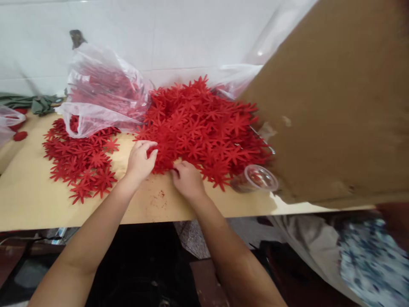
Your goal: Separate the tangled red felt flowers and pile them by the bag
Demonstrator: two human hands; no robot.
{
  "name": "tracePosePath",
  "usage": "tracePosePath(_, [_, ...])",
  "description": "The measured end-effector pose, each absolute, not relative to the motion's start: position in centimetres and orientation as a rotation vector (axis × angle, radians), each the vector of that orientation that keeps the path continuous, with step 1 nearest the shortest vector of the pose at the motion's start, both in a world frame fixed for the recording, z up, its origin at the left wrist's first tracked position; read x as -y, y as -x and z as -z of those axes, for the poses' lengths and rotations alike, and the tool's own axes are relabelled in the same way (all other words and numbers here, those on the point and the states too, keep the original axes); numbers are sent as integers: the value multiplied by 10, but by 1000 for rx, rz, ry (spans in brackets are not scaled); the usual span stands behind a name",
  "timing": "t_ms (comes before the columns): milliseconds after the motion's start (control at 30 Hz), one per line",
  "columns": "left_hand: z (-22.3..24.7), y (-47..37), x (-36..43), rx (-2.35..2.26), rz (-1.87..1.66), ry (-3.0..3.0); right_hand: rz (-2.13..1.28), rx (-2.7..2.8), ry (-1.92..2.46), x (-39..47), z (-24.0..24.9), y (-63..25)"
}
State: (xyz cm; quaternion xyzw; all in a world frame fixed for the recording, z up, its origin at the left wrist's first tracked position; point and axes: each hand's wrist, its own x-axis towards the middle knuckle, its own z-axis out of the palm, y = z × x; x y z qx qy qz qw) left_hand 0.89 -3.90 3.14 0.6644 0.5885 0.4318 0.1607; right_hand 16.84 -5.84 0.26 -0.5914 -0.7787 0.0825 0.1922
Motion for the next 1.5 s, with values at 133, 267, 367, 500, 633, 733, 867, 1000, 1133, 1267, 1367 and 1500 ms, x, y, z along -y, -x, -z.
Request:
tracePosePath(133, [-40,43,57,-1912,-1076,-1948,-246,2020,1702,50,-7,-178])
tracePosePath(267, [-47,95,65,-2200,-832,-2010,-161,1849,1796,38,-11,-187])
tracePosePath(367, [-45,115,54,-2365,-558,-2044,-96,1775,1742,27,-10,-191])
tracePosePath(500, [-35,116,29,-2491,-301,-2106,2,1790,1628,25,-1,-194])
tracePosePath(633, [-31,114,14,-2484,-219,-2221,28,1890,1506,37,6,-196])
tracePosePath(733, [-34,115,11,-2435,-142,-2215,20,1931,1398,44,6,-193])
tracePosePath(867, [-38,113,12,-2382,-16,-2210,2,1917,1300,49,-3,-183])
tracePosePath(1000, [-50,112,13,-2378,-41,-2278,-66,1887,1222,57,-15,-177])
tracePosePath(1133, [-72,107,24,-2387,-360,-2322,-360,1756,1194,68,-23,-169])
tracePosePath(1267, [-80,73,58,-2149,-604,-2451,-1017,1402,1100,74,-27,-145])
tracePosePath(1367, [-68,36,88,-1866,-588,-2507,-1358,1238,1000,78,-25,-122])
tracePosePath(1500, [-45,6,108,-1758,-575,-2400,-1478,1169,1002,82,-19,-109])
